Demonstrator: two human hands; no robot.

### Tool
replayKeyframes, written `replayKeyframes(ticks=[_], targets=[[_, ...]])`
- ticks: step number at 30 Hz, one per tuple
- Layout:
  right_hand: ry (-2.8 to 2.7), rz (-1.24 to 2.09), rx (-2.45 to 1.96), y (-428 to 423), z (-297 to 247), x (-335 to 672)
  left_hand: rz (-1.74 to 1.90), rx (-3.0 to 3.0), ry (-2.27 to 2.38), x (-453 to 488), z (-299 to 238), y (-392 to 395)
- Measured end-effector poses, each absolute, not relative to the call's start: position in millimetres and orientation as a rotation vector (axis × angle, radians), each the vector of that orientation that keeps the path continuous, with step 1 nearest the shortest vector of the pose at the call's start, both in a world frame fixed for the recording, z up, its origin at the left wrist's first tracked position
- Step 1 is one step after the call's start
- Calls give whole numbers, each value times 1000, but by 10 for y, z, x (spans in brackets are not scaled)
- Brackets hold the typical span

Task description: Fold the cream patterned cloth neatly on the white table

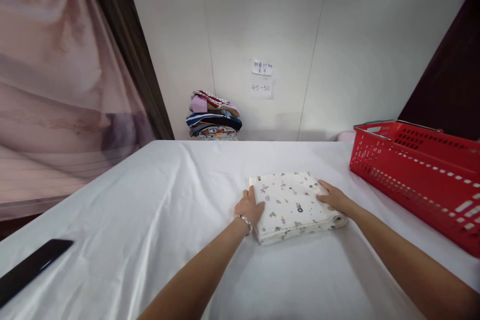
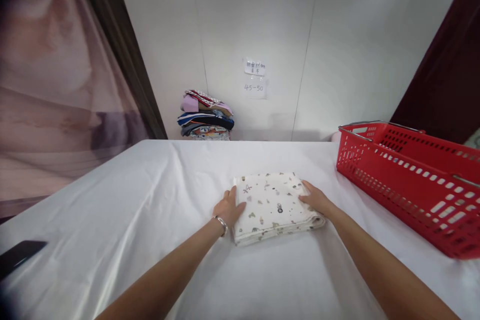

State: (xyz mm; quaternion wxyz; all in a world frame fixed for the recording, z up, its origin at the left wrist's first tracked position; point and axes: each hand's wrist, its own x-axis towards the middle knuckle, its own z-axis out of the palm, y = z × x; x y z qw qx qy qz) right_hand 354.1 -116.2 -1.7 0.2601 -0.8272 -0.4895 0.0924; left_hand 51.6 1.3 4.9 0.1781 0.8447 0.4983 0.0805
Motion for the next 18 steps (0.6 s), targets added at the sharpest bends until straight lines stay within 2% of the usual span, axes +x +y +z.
replayKeyframes(ticks=[3,7,11,18], targets=[[-1476,140,-2328,-1108,78,3386,357,2525,1357,604,143,99],[-1786,47,-2166,-1075,103,2919,373,2639,1225,789,140,256],[-1953,159,-2140,-1157,-78,2608,194,2547,1255,838,-45,343],[-1939,256,-2147,-1219,-138,2647,198,2531,1252,814,-121,358]])
